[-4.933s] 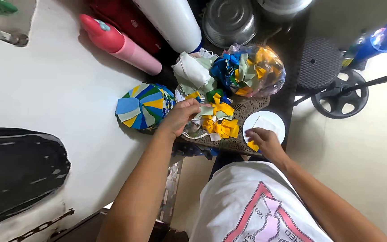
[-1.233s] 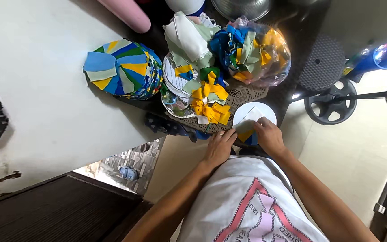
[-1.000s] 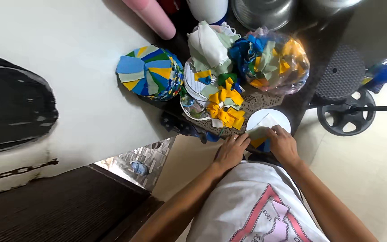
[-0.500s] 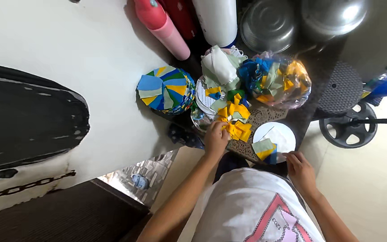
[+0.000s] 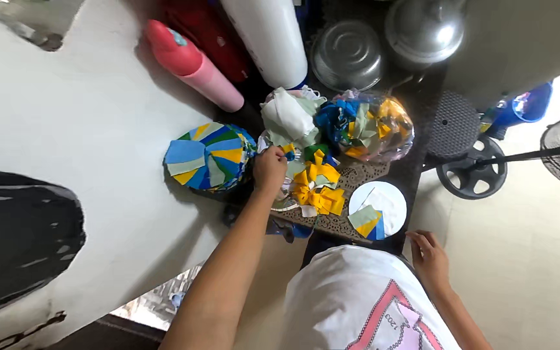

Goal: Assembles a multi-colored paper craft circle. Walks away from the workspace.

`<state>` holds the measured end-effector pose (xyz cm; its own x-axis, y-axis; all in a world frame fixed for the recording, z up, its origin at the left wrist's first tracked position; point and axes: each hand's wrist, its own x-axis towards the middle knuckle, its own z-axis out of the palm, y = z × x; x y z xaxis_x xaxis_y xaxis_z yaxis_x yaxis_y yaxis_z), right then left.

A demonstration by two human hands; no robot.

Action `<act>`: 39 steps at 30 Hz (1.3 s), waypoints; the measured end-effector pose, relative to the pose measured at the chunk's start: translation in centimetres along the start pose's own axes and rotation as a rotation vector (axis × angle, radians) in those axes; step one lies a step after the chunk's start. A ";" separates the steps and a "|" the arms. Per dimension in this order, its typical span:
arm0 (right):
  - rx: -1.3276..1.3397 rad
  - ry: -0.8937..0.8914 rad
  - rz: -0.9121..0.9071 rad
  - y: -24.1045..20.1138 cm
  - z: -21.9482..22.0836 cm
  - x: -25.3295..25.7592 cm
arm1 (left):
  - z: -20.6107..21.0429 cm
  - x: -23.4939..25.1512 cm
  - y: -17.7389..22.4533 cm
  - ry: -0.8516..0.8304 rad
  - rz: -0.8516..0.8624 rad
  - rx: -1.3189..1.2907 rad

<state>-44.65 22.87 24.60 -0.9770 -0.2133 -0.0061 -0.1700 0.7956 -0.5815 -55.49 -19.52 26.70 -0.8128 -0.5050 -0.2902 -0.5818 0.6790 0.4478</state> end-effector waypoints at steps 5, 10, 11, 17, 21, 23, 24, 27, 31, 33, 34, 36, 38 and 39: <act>0.014 0.024 0.040 0.3 0.2 -0.6 | -1.6 -0.4 0.0 -0.067 0.027 0.027; 0.064 0.015 -0.026 -1.9 0.3 1.4 | -5.5 -1.6 0.8 -0.222 0.062 -0.045; 0.089 0.004 -0.052 -2.8 0.3 2.2 | -6.1 -2.0 1.1 -0.266 0.063 -0.073; 0.428 -0.192 -0.251 -11.1 -0.5 8.1 | -9.0 -7.2 5.0 -0.589 0.084 -0.359; 0.790 -0.516 -0.178 -15.3 -1.8 10.3 | -9.1 -11.2 7.0 -0.727 0.122 -0.595; 0.870 -0.534 -0.160 -15.9 -1.6 10.4 | -8.6 -12.6 7.6 -0.745 0.107 -0.680; 0.887 -0.519 -0.152 -15.9 -1.4 10.2 | -8.2 -13.1 7.7 -0.728 0.098 -0.710; 0.933 -0.508 -0.099 -15.2 -1.4 9.7 | -6.4 -14.3 7.5 -0.581 0.132 -0.726; 1.093 -0.624 0.071 -14.1 -2.1 9.8 | -3.8 -15.0 7.2 -0.475 0.128 -0.890; 1.119 -0.641 0.134 -13.9 -2.5 9.7 | -3.1 -15.5 7.9 -0.492 0.064 -0.983; 1.125 -0.640 0.158 -13.8 -2.8 9.8 | -2.8 -15.7 8.2 -0.498 0.041 -1.010; 1.158 -0.632 0.194 -13.7 -3.2 9.8 | -2.6 -15.9 8.7 -0.518 0.002 -1.053; 1.180 -0.636 0.212 -13.3 -3.7 9.8 | -2.8 -16.0 8.9 -0.568 -0.029 -1.093; 1.180 -0.644 0.211 -13.1 -3.8 9.8 | -2.9 -16.0 9.0 -0.600 -0.037 -1.108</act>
<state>-52.51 12.57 35.25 -0.6822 -0.6323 -0.3671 0.5015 -0.0393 -0.8643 -47.67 -6.89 37.84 -0.8512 0.0044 -0.5249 -0.5038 -0.2876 0.8146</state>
